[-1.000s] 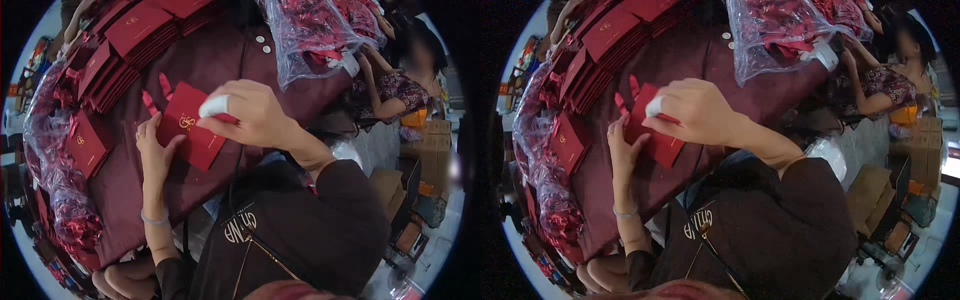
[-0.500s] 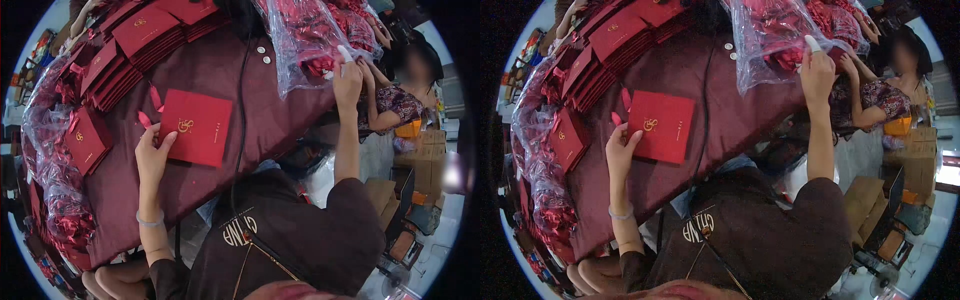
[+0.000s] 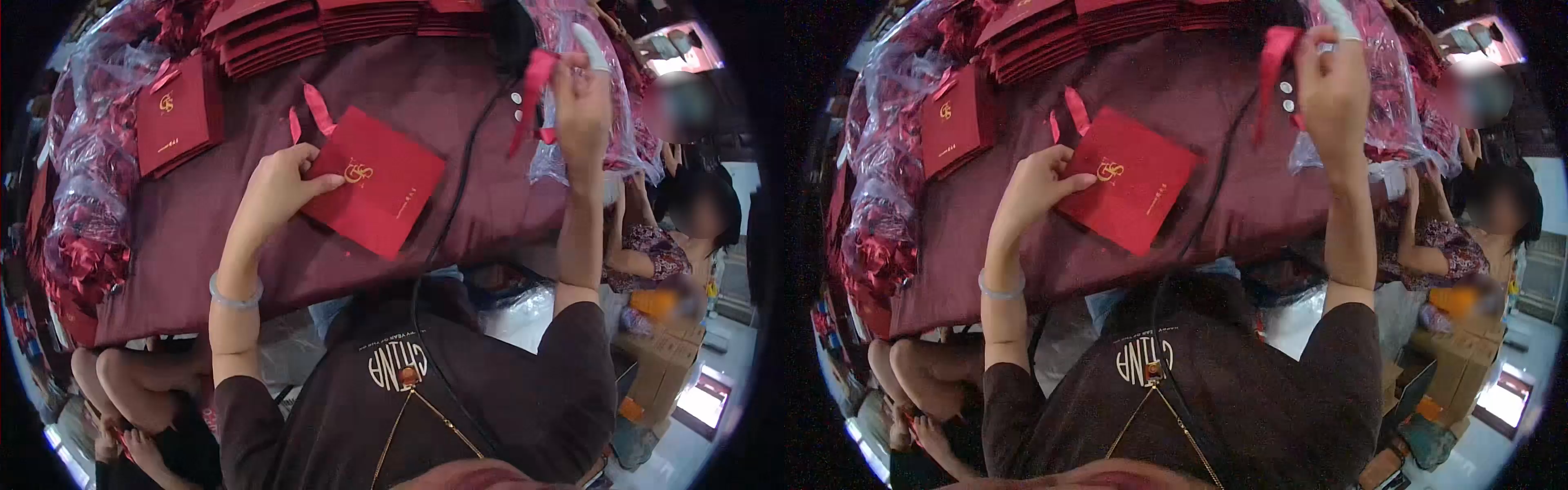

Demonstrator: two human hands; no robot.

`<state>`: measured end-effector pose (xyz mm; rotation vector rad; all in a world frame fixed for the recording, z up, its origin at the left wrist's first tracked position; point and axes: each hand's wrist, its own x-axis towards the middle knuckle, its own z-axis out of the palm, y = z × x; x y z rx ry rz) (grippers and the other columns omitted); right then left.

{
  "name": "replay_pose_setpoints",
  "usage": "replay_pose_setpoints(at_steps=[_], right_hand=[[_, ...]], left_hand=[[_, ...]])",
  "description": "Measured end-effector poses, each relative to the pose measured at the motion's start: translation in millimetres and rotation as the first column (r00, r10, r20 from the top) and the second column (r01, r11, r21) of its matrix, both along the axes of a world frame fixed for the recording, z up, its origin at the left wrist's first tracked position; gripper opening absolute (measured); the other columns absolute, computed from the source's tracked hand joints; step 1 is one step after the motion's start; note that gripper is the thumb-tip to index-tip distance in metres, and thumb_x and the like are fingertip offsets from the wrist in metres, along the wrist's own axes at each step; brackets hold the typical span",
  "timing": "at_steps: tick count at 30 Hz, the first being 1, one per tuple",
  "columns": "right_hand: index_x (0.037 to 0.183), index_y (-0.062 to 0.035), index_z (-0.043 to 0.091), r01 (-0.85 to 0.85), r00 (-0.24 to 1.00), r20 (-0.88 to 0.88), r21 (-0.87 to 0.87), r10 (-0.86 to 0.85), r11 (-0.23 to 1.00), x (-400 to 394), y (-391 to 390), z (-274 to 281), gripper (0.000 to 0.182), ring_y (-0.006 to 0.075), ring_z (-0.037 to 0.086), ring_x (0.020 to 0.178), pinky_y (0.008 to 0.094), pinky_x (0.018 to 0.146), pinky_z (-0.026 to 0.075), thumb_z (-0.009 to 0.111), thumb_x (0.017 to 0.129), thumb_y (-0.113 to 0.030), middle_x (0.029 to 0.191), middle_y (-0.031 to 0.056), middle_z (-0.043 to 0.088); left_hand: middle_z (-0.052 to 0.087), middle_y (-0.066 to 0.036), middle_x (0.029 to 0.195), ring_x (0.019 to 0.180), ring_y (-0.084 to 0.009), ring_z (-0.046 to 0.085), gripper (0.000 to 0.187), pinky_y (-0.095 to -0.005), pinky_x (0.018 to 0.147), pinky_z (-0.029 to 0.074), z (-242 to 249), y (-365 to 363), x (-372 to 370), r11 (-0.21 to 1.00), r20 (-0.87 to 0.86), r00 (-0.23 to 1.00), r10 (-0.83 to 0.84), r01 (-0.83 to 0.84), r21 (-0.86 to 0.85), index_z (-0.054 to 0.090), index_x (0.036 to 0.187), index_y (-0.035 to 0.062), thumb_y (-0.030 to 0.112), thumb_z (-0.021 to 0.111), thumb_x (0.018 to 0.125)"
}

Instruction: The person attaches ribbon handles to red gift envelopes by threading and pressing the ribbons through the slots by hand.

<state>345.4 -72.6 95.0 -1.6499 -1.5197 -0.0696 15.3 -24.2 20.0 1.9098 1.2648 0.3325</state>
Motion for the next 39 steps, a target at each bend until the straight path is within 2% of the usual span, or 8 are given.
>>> replay_pose_setpoints(at_steps=[2, 3, 4, 9, 13, 21, 24, 39], right_hand=[[0.123, -0.0013, 0.050, 0.106, 0.965, 0.262, -0.318, -0.020, 0.942, -15.4, 14.9, -14.2, 0.042, 0.0292, 0.061, 0.087, 0.0368, 0.072, 0.050, 0.058, 0.090, -0.025, 0.105, 0.0188, 0.057], [0.125, -0.0040, 0.050, -0.075, 0.847, 0.518, -0.108, 0.121, 0.991, -10.5, 21.4, -26.4, 0.041, 0.0344, 0.058, 0.094, 0.0430, 0.079, 0.047, 0.059, 0.089, -0.022, 0.108, 0.0174, 0.059], [0.125, -0.0040, 0.050, -0.096, 0.840, 0.524, -0.115, 0.143, 0.989, -7.6, 26.3, -29.5, 0.041, 0.0344, 0.058, 0.094, 0.0430, 0.079, 0.047, 0.059, 0.089, -0.022, 0.108, 0.0174, 0.059], [0.126, -0.0074, 0.054, -0.207, 0.874, 0.300, -0.482, 0.382, 0.852, -28.8, 31.6, -19.7, 0.040, 0.0299, 0.057, 0.105, 0.0316, 0.088, 0.045, 0.058, 0.086, -0.006, 0.116, 0.0140, 0.059], [0.113, -0.0099, 0.061, -0.580, 0.520, 0.436, -0.451, 0.735, 0.678, -39.6, 55.4, -51.3, 0.034, 0.0265, 0.054, 0.114, 0.0396, 0.098, 0.040, 0.061, 0.080, -0.004, 0.123, 0.0099, 0.058], [0.101, -0.0082, 0.062, -0.566, 0.565, 0.546, -0.289, 0.619, 0.772, -59.1, 76.1, -81.4, 0.017, 0.0239, 0.060, 0.104, 0.0397, 0.098, 0.040, 0.060, 0.083, -0.010, 0.101, 0.0045, 0.065], [0.102, -0.0021, 0.060, -0.412, 0.895, -0.268, -0.184, 0.358, 0.892, -70.7, 59.2, -60.5, 0.014, 0.0149, 0.062, 0.082, 0.0275, 0.075, 0.048, 0.059, 0.090, -0.010, 0.091, 0.0066, 0.065], [0.092, -0.0001, 0.062, -0.606, 0.751, -0.453, -0.182, 0.481, 0.775, -135.5, 33.1, -95.4, 0.012, 0.0162, 0.061, 0.085, 0.0271, 0.078, 0.047, 0.066, 0.081, -0.004, 0.090, 0.0084, 0.064]], left_hand=[[0.056, -0.014, 0.069, 0.063, -0.0199, 0.054, 0.043, -0.0325, 0.059, 0.044, -4.6, 1.5, -3.2, 1.000, 0.028, 1.000, -0.006, 0.005, 0.031, 0.062, 0.092, -0.0040, 0.028, 0.079, 0.069], [0.058, -0.017, 0.070, 0.063, -0.0261, 0.057, 0.044, -0.0356, 0.060, 0.044, -6.7, 3.4, -3.9, 0.997, 0.054, 0.998, -0.032, 0.028, 0.072, 0.063, 0.092, -0.0034, 0.030, 0.079, 0.068], [0.058, -0.011, 0.072, 0.066, -0.0144, 0.054, 0.048, -0.0309, 0.063, 0.046, -4.8, 5.8, -4.3, 0.999, 0.006, 0.999, -0.039, 0.039, 0.013, 0.061, 0.097, -0.0056, 0.027, 0.081, 0.068], [0.063, -0.013, 0.084, 0.073, -0.0161, 0.056, 0.054, -0.0293, 0.070, 0.048, -15.8, 14.0, -18.5, 0.996, 0.126, 0.988, -0.087, 0.086, 0.008, 0.060, 0.111, -0.0015, 0.021, 0.081, 0.066], [0.063, -0.009, 0.092, 0.078, -0.0136, 0.056, 0.055, -0.0264, 0.072, 0.047, -10.1, 11.4, -21.1, 0.978, 0.337, 0.941, -0.014, 0.084, -0.192, 0.058, 0.117, 0.0008, 0.004, 0.077, 0.065], [0.061, -0.005, 0.083, 0.078, -0.0113, 0.057, 0.032, -0.0241, 0.071, 0.047, -20.2, 19.8, -15.9, 0.979, 0.351, 0.936, -0.029, 0.098, -0.181, 0.060, 0.103, -0.0033, 0.000, 0.073, 0.073], [0.062, -0.004, 0.091, 0.082, -0.0111, 0.058, 0.029, -0.0248, 0.075, 0.048, -30.0, 20.7, -11.5, 0.968, 0.522, 0.847, 0.104, 0.033, -0.247, 0.060, 0.105, -0.0042, 0.000, 0.068, 0.078], [0.058, -0.002, 0.097, 0.091, -0.0098, 0.054, 0.043, -0.0228, 0.085, 0.045, -32.9, 32.9, -21.0, 0.891, 0.603, 0.788, 0.122, 0.181, -0.417, 0.058, 0.115, -0.0031, -0.002, 0.070, 0.075]])
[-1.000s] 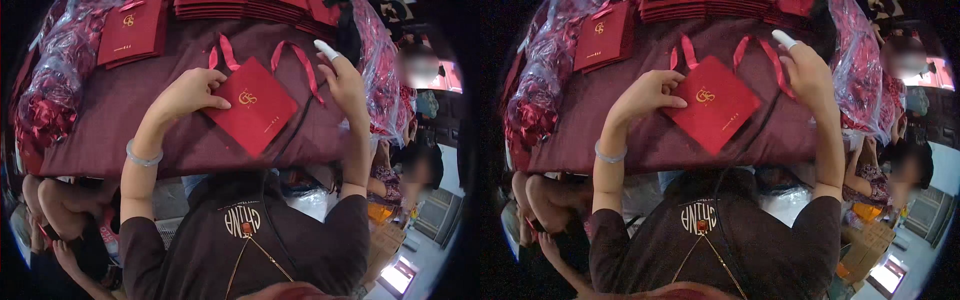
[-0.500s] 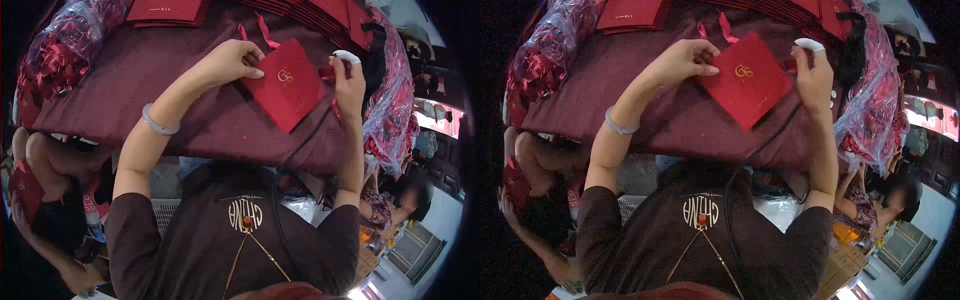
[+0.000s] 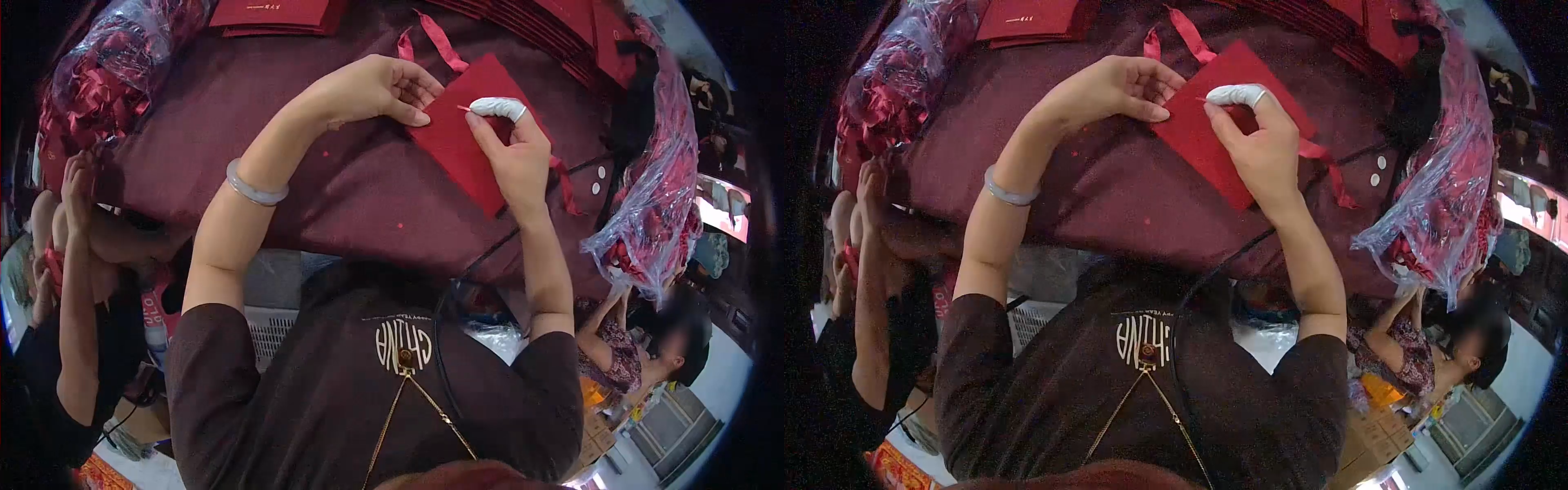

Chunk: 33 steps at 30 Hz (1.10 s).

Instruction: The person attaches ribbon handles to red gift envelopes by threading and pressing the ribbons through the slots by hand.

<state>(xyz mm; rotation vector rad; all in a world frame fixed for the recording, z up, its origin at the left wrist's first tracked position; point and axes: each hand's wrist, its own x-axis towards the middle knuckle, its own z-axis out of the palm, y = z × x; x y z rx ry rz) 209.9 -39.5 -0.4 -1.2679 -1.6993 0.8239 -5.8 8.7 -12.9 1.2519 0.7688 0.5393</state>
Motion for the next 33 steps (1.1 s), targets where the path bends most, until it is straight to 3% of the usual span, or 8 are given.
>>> replay_pose_setpoints(at_steps=[8, 11, 14, 18, 21, 24, 26, 33], right_hand=[[0.089, -0.0009, 0.062, 0.024, 0.999, -0.042, 0.162, -0.017, 0.987, 1.0, -3.1, 0.1, 0.012, 0.0184, 0.062, 0.082, 0.0274, 0.076, 0.047, 0.067, 0.078, -0.001, 0.088, 0.0086, 0.063], [0.087, -0.0037, 0.062, -0.033, 0.998, 0.053, 0.292, 0.018, 0.956, -0.6, -3.8, -0.1, 0.014, 0.0243, 0.062, 0.081, 0.0312, 0.073, 0.049, 0.067, 0.074, -0.001, 0.086, 0.0104, 0.062], [0.085, -0.0054, 0.062, -0.020, 0.998, -0.050, 0.203, 0.030, 0.979, -6.0, -5.4, -8.1, 0.012, 0.0286, 0.061, 0.082, 0.0362, 0.073, 0.049, 0.065, 0.074, -0.009, 0.085, 0.0117, 0.062], [0.083, -0.0059, 0.059, 0.010, 0.993, -0.116, 0.294, 0.026, 0.956, -10.2, -5.2, -25.5, 0.014, 0.0310, 0.058, 0.085, 0.0409, 0.076, 0.046, 0.062, 0.075, -0.017, 0.083, 0.0121, 0.059], [0.081, -0.0065, 0.058, 0.027, 0.984, -0.178, 0.260, 0.020, 0.965, -13.4, -12.5, -24.1, 0.011, 0.0306, 0.057, 0.086, 0.0413, 0.079, 0.045, 0.061, 0.074, -0.015, 0.083, 0.0116, 0.059], [0.089, -0.0062, 0.057, 0.008, 0.991, -0.131, 0.297, 0.032, 0.955, -13.2, -13.3, -30.5, 0.014, 0.0292, 0.056, 0.088, 0.0396, 0.080, 0.045, 0.061, 0.076, -0.011, 0.088, 0.0104, 0.057], [0.092, -0.0061, 0.056, 0.041, 0.991, -0.132, 0.303, -0.001, 0.952, -13.3, -13.8, -33.3, 0.018, 0.0291, 0.056, 0.088, 0.0394, 0.081, 0.045, 0.062, 0.076, -0.010, 0.089, 0.0103, 0.057], [0.094, -0.0043, 0.055, 0.058, 0.994, -0.109, 0.349, -0.021, 0.935, -13.7, -12.5, -35.2, 0.020, 0.0282, 0.055, 0.089, 0.0402, 0.080, 0.044, 0.061, 0.076, -0.009, 0.088, 0.0102, 0.055]], left_hand=[[0.058, -0.002, 0.093, 0.088, -0.0109, 0.056, 0.038, -0.0229, 0.082, 0.048, 0.8, -1.5, -1.3, 1.000, 0.052, 0.999, 0.012, -0.012, 0.001, 0.058, 0.112, -0.0045, -0.005, 0.069, 0.075], [0.059, -0.003, 0.098, 0.093, -0.0109, 0.055, 0.037, -0.0231, 0.085, 0.046, 10.9, -6.8, 3.0, 0.995, 0.092, 0.995, 0.033, -0.024, -0.097, 0.057, 0.115, -0.0038, -0.005, 0.064, 0.079], [0.060, -0.004, 0.103, 0.095, -0.0112, 0.056, 0.036, -0.0237, 0.087, 0.045, 9.3, -10.5, 4.4, 0.996, -0.023, 0.997, 0.077, -0.078, -0.044, 0.056, 0.116, -0.0033, -0.001, 0.064, 0.080], [0.060, -0.003, 0.100, 0.091, -0.0095, 0.055, 0.029, -0.0227, 0.083, 0.044, 3.3, -11.9, 7.0, 0.991, -0.080, 0.989, 0.127, -0.131, -0.041, 0.058, 0.113, -0.0026, 0.003, 0.062, 0.085], [0.060, -0.002, 0.094, 0.087, -0.0076, 0.055, 0.022, -0.0208, 0.078, 0.042, 4.8, -16.2, 11.6, 0.981, -0.231, 0.955, 0.185, -0.168, 0.092, 0.058, 0.108, -0.0026, 0.005, 0.060, 0.088], [0.060, -0.002, 0.093, 0.085, -0.0071, 0.055, 0.019, -0.0204, 0.076, 0.043, 3.4, -23.2, 18.2, 0.968, -0.207, 0.959, 0.195, -0.154, 0.196, 0.057, 0.106, -0.0028, 0.005, 0.059, 0.089], [0.060, -0.003, 0.094, 0.086, -0.0072, 0.055, 0.019, -0.0195, 0.076, 0.043, -2.3, -21.3, 15.8, 0.982, -0.153, 0.973, 0.175, -0.163, 0.091, 0.056, 0.108, -0.0033, 0.004, 0.057, 0.090], [0.061, -0.007, 0.104, 0.095, -0.0105, 0.057, 0.029, -0.0228, 0.085, 0.044, 1.6, -23.5, 21.0, 0.977, -0.162, 0.967, 0.194, -0.177, 0.116, 0.052, 0.117, -0.0035, 0.001, 0.056, 0.089]])
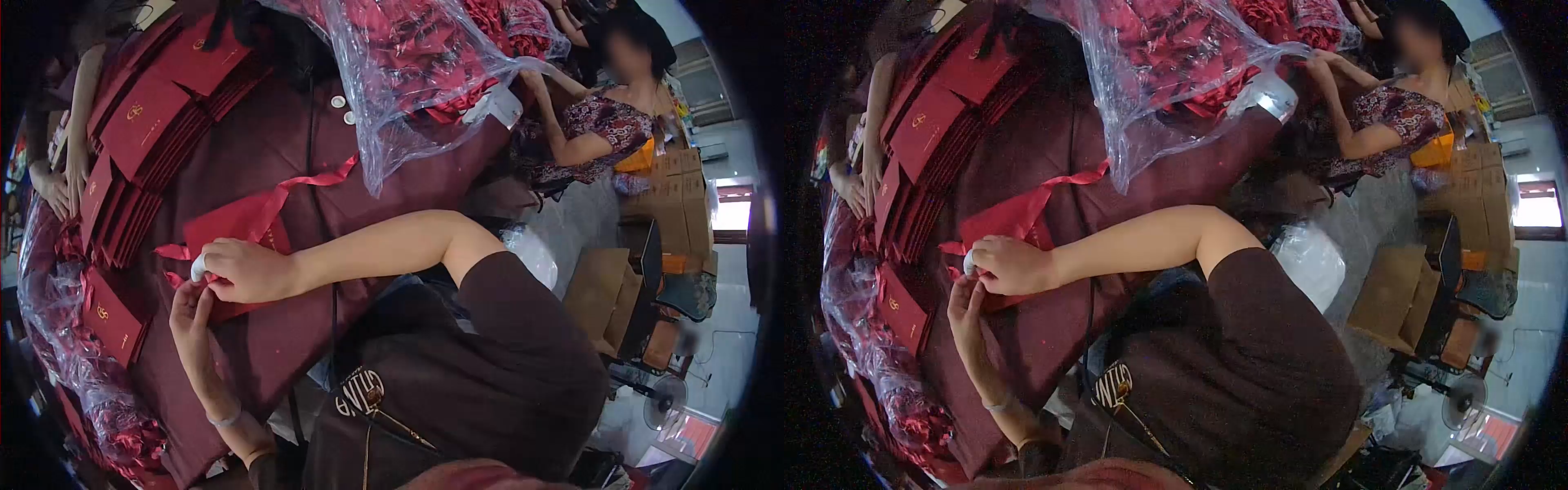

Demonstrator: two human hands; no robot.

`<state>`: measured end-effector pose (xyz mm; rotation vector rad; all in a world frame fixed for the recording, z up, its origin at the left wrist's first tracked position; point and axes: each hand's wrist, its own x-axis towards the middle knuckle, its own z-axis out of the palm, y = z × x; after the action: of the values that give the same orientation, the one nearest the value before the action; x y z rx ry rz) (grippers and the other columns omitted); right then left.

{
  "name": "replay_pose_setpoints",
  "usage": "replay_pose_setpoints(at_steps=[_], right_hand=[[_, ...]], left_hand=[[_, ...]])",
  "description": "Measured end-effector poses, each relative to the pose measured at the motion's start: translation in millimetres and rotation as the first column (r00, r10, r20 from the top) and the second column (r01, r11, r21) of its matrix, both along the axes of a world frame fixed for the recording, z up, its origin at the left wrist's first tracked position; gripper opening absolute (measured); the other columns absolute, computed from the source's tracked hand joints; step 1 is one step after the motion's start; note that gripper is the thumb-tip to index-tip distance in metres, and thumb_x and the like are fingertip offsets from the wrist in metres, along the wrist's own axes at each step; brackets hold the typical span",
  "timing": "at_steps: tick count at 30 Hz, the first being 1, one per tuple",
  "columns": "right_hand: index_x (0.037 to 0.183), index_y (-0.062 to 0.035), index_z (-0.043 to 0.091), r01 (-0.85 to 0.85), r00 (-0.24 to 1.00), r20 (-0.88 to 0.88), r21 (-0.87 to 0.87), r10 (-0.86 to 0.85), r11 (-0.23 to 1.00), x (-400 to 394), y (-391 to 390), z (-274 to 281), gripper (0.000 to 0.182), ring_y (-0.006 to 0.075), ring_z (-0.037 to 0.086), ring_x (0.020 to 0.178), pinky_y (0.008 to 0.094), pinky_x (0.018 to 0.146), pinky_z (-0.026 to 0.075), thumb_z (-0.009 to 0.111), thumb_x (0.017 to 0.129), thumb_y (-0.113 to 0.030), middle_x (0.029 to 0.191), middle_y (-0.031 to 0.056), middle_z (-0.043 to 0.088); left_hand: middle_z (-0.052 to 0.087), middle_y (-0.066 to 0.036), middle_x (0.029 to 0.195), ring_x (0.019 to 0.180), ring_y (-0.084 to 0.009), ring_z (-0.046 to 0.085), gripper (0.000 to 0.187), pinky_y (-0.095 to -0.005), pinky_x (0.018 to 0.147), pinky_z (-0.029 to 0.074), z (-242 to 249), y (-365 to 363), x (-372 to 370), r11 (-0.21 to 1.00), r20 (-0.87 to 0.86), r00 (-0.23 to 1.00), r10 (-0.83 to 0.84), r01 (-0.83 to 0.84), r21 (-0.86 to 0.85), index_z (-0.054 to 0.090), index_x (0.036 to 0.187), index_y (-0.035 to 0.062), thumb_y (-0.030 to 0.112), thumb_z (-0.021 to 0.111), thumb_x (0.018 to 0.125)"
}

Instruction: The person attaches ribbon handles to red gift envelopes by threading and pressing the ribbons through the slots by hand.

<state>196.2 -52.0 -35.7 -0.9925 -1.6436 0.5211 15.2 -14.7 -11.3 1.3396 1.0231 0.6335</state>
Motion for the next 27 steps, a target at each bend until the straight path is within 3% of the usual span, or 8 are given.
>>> replay_pose_setpoints(at_steps=[4, 8, 11, 15, 16, 18, 19, 27], right_hand=[[0.100, -0.0019, 0.053, 0.007, 1.000, 0.028, -0.035, -0.006, 0.999, 1.5, -1.0, 4.1, 0.025, 0.0302, 0.054, 0.087, 0.0402, 0.077, 0.044, 0.060, 0.076, -0.008, 0.089, 0.0119, 0.055], [0.104, -0.0020, 0.054, -0.084, 0.990, 0.086, -0.282, 0.113, 0.956, 13.5, -3.3, 21.0, 0.029, 0.0320, 0.056, 0.090, 0.0415, 0.080, 0.045, 0.062, 0.079, -0.013, 0.091, 0.0121, 0.057], [0.096, -0.0081, 0.059, 0.142, 0.947, 0.273, 0.122, -0.170, 0.982, 48.6, 4.9, 45.3, 0.024, 0.0315, 0.056, 0.090, 0.0413, 0.078, 0.046, 0.067, 0.077, -0.022, 0.094, 0.0110, 0.059], [0.093, -0.0076, 0.060, 0.656, 0.446, 0.734, 0.122, -0.512, 0.745, 147.4, -9.6, 73.0, 0.015, 0.0310, 0.060, 0.089, 0.0422, 0.075, 0.049, 0.062, 0.081, -0.016, 0.089, 0.0109, 0.063], [0.085, -0.0065, 0.061, 0.687, 0.280, 0.823, 0.188, -0.494, 0.702, 169.6, -6.2, 60.0, 0.010, 0.0283, 0.064, 0.081, 0.0433, 0.067, 0.052, 0.053, 0.080, -0.011, 0.083, 0.0119, 0.064], [0.086, -0.0058, 0.062, 0.752, 0.176, 0.912, 0.118, -0.370, 0.648, 186.9, -4.1, 47.6, 0.012, 0.0265, 0.064, 0.082, 0.0409, 0.069, 0.052, 0.052, 0.080, -0.011, 0.084, 0.0114, 0.064], [0.085, -0.0053, 0.063, 0.722, 0.095, 0.888, 0.251, -0.451, 0.645, 195.3, -1.1, 26.1, 0.014, 0.0268, 0.065, 0.081, 0.0386, 0.070, 0.052, 0.052, 0.080, -0.011, 0.085, 0.0115, 0.064], [0.089, -0.0043, 0.060, 0.726, 0.338, 0.772, 0.151, -0.539, 0.671, 208.7, 15.4, 18.1, 0.013, 0.0315, 0.065, 0.083, 0.0427, 0.068, 0.052, 0.051, 0.081, -0.008, 0.088, 0.0152, 0.064]], left_hand=[[0.061, -0.005, 0.101, 0.092, -0.0088, 0.055, 0.029, -0.0215, 0.082, 0.042, 5.5, -3.1, 4.0, 0.994, 0.036, 0.999, -0.004, 0.000, 0.109, 0.055, 0.116, -0.0023, 0.003, 0.061, 0.088], [0.061, 0.001, 0.087, 0.077, -0.0038, 0.052, 0.013, -0.0182, 0.069, 0.042, 6.1, -4.0, 5.1, 0.947, -0.353, 0.935, -0.030, 0.140, 0.289, 0.061, 0.099, -0.0009, 0.006, 0.061, 0.089], [0.057, 0.003, 0.081, 0.074, -0.0039, 0.050, 0.008, -0.0184, 0.067, 0.040, -1.8, -1.1, 1.9, 0.976, -0.214, 0.977, 0.021, 0.026, 0.215, 0.059, 0.092, 0.0001, 0.007, 0.060, 0.089], [0.054, 0.005, 0.079, 0.072, -0.0025, 0.047, 0.009, -0.0174, 0.065, 0.038, 0.4, -3.0, 5.7, 0.972, -0.097, 0.995, -0.009, 0.032, 0.232, 0.060, 0.093, 0.0019, 0.010, 0.060, 0.090], [0.054, 0.005, 0.079, 0.072, -0.0025, 0.047, 0.009, -0.0174, 0.065, 0.038, -1.1, -1.6, 4.2, 0.970, -0.088, 0.996, -0.018, 0.038, 0.240, 0.060, 0.093, 0.0019, 0.010, 0.060, 0.090], [0.053, 0.005, 0.078, 0.070, -0.0017, 0.045, 0.009, -0.0170, 0.063, 0.036, -1.9, 0.6, 2.8, 0.974, -0.172, 0.985, -0.015, 0.053, 0.221, 0.060, 0.092, 0.0026, 0.011, 0.060, 0.090], [0.052, 0.007, 0.076, 0.068, -0.0013, 0.043, 0.008, -0.0172, 0.061, 0.034, 4.2, -2.3, 6.1, 0.979, -0.187, 0.982, 0.007, 0.032, 0.204, 0.061, 0.091, 0.0033, 0.011, 0.061, 0.090], [0.050, 0.006, 0.081, 0.074, -0.0037, 0.043, 0.011, -0.0180, 0.067, 0.035, -3.3, 1.9, 1.9, 0.955, -0.201, 0.978, -0.052, 0.107, 0.277, 0.059, 0.092, 0.0024, 0.013, 0.060, 0.091]])
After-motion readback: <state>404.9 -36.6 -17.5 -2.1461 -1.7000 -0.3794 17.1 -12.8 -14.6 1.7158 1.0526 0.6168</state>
